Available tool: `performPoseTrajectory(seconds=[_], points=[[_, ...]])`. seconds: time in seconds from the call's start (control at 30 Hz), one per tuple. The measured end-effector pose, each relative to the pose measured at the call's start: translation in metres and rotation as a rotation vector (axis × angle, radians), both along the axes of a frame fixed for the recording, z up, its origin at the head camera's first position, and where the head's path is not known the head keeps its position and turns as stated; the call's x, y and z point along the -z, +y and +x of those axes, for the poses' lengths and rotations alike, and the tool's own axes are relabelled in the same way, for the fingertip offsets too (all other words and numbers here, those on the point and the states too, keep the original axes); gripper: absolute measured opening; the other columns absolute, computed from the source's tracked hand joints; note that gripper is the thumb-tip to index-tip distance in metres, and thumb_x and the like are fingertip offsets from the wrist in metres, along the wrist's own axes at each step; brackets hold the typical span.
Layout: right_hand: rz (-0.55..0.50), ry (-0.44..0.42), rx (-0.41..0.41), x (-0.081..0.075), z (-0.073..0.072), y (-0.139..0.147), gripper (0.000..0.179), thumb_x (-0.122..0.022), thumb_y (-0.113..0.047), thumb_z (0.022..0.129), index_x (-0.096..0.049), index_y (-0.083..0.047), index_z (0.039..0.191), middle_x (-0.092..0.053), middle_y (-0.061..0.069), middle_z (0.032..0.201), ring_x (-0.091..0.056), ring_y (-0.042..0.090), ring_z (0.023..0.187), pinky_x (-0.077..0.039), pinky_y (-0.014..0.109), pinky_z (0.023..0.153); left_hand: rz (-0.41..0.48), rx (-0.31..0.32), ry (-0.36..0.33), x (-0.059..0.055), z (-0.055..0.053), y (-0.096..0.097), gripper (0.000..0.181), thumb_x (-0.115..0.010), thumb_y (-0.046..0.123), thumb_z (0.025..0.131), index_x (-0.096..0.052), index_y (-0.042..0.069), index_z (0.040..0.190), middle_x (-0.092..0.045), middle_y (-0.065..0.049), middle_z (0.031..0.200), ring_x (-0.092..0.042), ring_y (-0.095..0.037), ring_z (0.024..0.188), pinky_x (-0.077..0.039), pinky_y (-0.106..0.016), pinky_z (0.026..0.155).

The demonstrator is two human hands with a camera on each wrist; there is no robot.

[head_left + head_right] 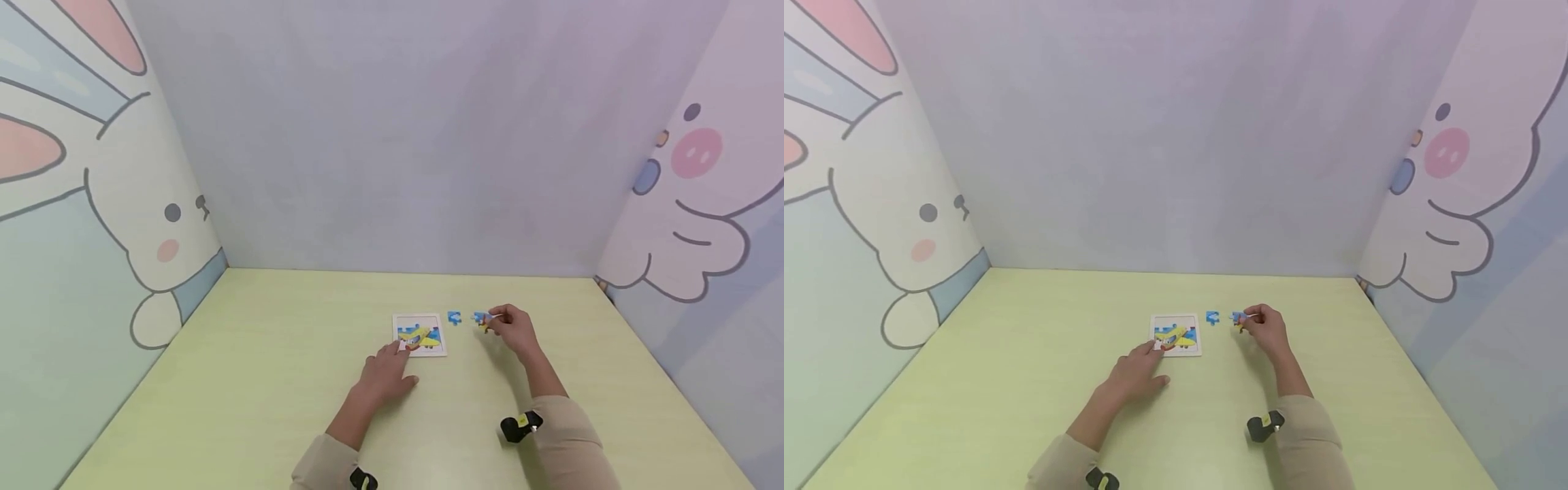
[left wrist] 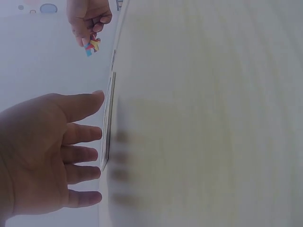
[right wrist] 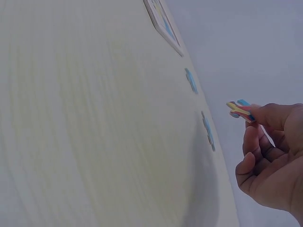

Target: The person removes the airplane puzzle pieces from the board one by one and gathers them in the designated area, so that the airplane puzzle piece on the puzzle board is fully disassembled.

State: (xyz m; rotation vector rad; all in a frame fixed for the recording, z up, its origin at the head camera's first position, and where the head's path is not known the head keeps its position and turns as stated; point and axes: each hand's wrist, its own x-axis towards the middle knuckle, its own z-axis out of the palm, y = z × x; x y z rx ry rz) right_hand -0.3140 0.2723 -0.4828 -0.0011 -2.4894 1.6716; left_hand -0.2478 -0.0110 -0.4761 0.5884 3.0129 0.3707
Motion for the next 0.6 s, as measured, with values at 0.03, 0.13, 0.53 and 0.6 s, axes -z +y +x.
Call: performPoseTrajectory(seconds=[0.03, 0.13, 0.53, 0.6], points=[[0.004, 0.000, -0.003, 0.000, 0.000, 0.002, 0.022, -0.060, -0.003, 0.089, -0.056, 0.010, 0.106, -0.062, 0.012, 0.083, -0.058, 0.029, 0.077, -0.050, 0.033, 0.066, 0.004, 0.000, -0.012, 0.000, -0.001, 0.000, 0.054, -0.064, 0.038, 0.086, -0.055, 0.003, 0.126, -0.045, -0.014, 0.135, -0.042, -0.029, 0.123, -0.041, -0.049, 0.087], [0.004, -0.001, 0.002, 0.000, 0.001, 0.005, 0.022, -0.060, -0.002, 0.088, -0.056, 0.010, 0.105, -0.062, 0.013, 0.084, -0.059, 0.027, 0.076, -0.049, 0.032, 0.066, -0.002, 0.000, -0.040, 0.003, -0.003, 0.002, 0.056, -0.063, 0.039, 0.086, -0.053, 0.004, 0.129, -0.043, -0.013, 0.138, -0.039, -0.029, 0.125, -0.040, -0.049, 0.090], [0.009, -0.039, 0.035, 0.005, -0.006, 0.020, 0.026, -0.060, -0.007, 0.090, -0.055, 0.009, 0.109, -0.060, 0.013, 0.086, -0.059, 0.024, 0.075, -0.050, 0.034, 0.068, 0.001, 0.008, -0.097, 0.006, -0.008, 0.001, 0.060, -0.063, 0.039, 0.086, -0.047, 0.009, 0.135, -0.041, -0.010, 0.140, -0.036, -0.026, 0.128, -0.037, -0.050, 0.092], [0.019, -0.048, 0.042, 0.007, -0.009, 0.024, 0.026, -0.060, -0.008, 0.090, -0.055, 0.009, 0.110, -0.061, 0.013, 0.087, -0.059, 0.023, 0.076, -0.049, 0.032, 0.067, -0.003, 0.004, -0.103, 0.005, -0.009, 0.001, 0.061, -0.063, 0.039, 0.086, -0.046, 0.010, 0.137, -0.040, -0.010, 0.141, -0.035, -0.026, 0.129, -0.036, -0.050, 0.093]])
